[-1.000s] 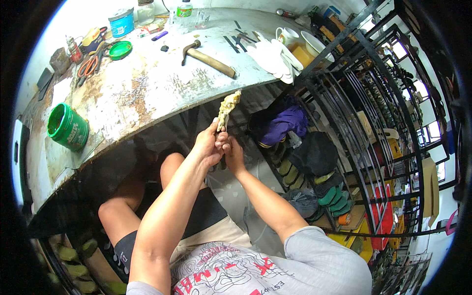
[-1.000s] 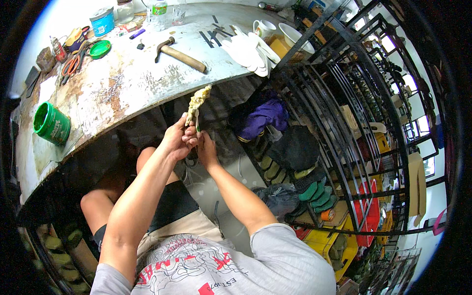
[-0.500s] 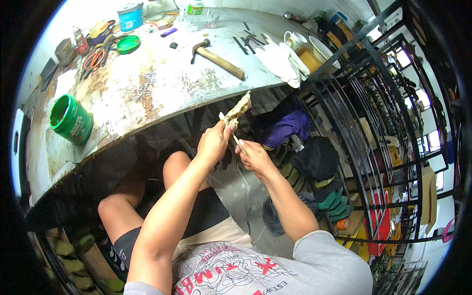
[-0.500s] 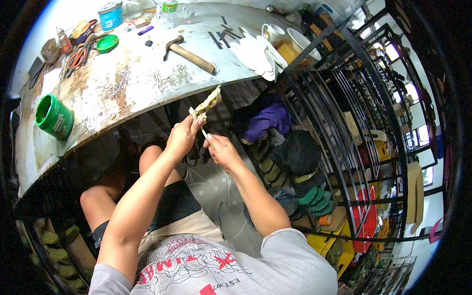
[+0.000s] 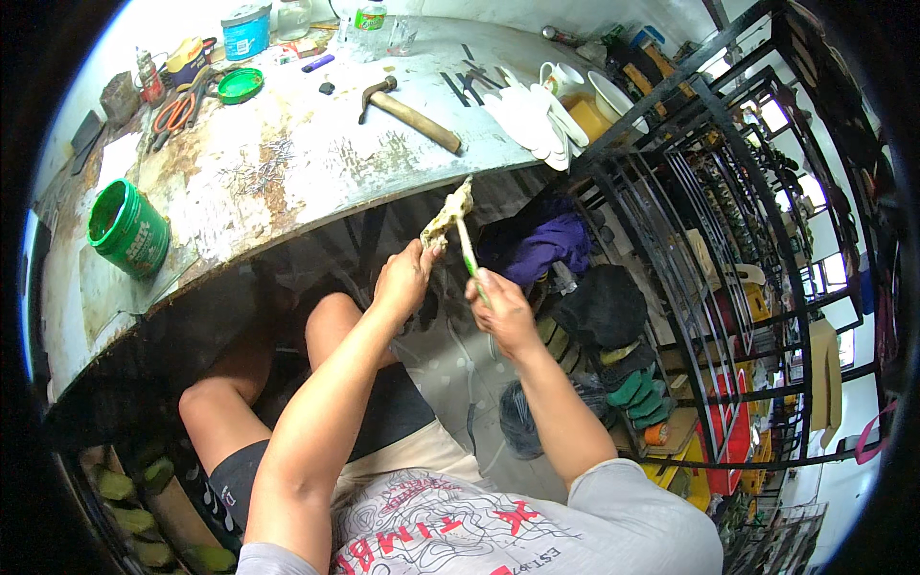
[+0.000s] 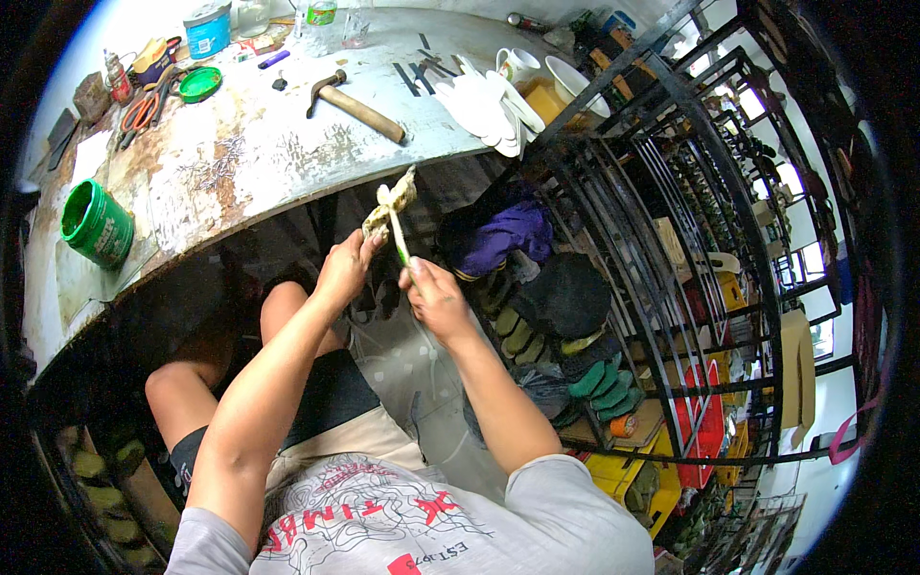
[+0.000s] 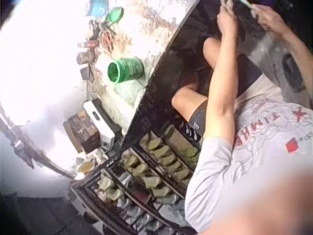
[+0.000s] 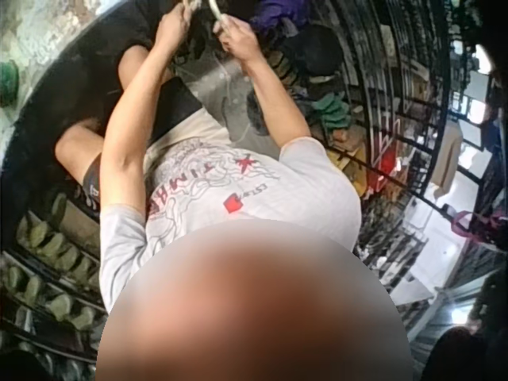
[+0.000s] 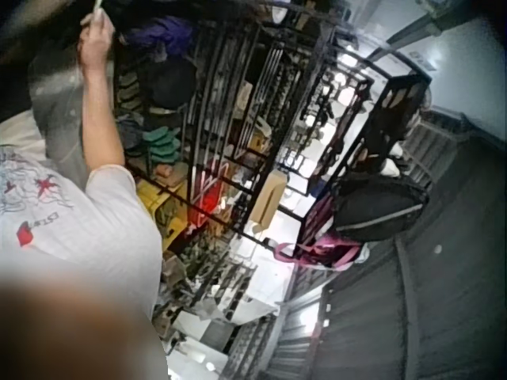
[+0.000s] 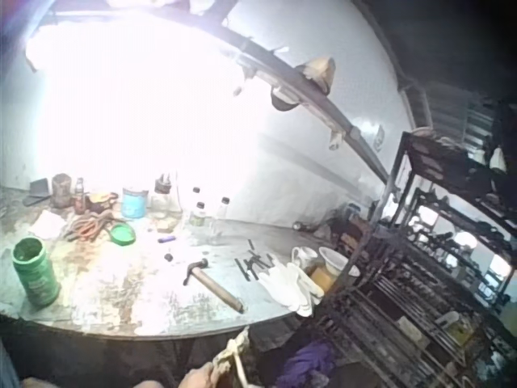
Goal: The person opens a green container and uses a toothbrush to apply a yellow substance to the soles of several shoe lasts. They repeatedly dip the brush into the container and spread the substance across the sole surface, then place the treated lasts back on a nearby rack.
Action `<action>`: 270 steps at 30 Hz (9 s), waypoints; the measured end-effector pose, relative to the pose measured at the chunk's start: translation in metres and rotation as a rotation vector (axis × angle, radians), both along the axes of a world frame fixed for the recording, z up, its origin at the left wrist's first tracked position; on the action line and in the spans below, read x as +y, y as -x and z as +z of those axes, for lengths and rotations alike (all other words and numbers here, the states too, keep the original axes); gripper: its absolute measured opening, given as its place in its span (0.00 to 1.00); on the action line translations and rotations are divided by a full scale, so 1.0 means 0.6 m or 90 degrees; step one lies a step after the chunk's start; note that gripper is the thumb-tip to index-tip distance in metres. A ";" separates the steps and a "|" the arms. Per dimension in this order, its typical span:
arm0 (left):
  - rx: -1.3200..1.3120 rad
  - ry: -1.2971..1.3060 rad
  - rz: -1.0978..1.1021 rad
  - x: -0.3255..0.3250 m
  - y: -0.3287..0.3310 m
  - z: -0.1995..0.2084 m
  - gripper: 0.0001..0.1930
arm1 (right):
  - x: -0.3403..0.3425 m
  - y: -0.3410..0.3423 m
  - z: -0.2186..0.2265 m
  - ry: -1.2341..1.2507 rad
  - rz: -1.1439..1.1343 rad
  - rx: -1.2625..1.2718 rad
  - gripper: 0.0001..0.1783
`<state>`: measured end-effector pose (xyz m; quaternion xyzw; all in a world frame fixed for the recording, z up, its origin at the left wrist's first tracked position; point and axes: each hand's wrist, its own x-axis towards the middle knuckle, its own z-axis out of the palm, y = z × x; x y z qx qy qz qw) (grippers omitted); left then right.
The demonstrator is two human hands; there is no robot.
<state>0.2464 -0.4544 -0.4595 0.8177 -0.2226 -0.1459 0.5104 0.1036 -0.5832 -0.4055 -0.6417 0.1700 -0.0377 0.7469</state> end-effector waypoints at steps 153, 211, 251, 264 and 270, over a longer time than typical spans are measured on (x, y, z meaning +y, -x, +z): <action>0.279 0.543 0.418 0.559 0.138 -0.100 0.15 | 0.519 -0.174 -0.168 -0.062 0.601 0.014 0.21; -0.374 -1.225 0.526 1.168 0.188 0.623 0.28 | 0.494 -0.159 -0.133 -0.039 0.507 -0.103 0.13; 0.079 -0.120 0.424 0.874 0.305 0.113 0.41 | 0.575 -0.540 0.424 1.329 0.534 -0.443 0.06; 0.050 -0.141 0.365 0.885 0.298 0.123 0.40 | 0.633 -0.559 0.371 1.457 0.703 -0.326 0.09; 0.036 -0.057 0.356 0.873 0.299 0.118 0.39 | 0.612 -0.559 0.490 1.300 0.722 -0.322 0.06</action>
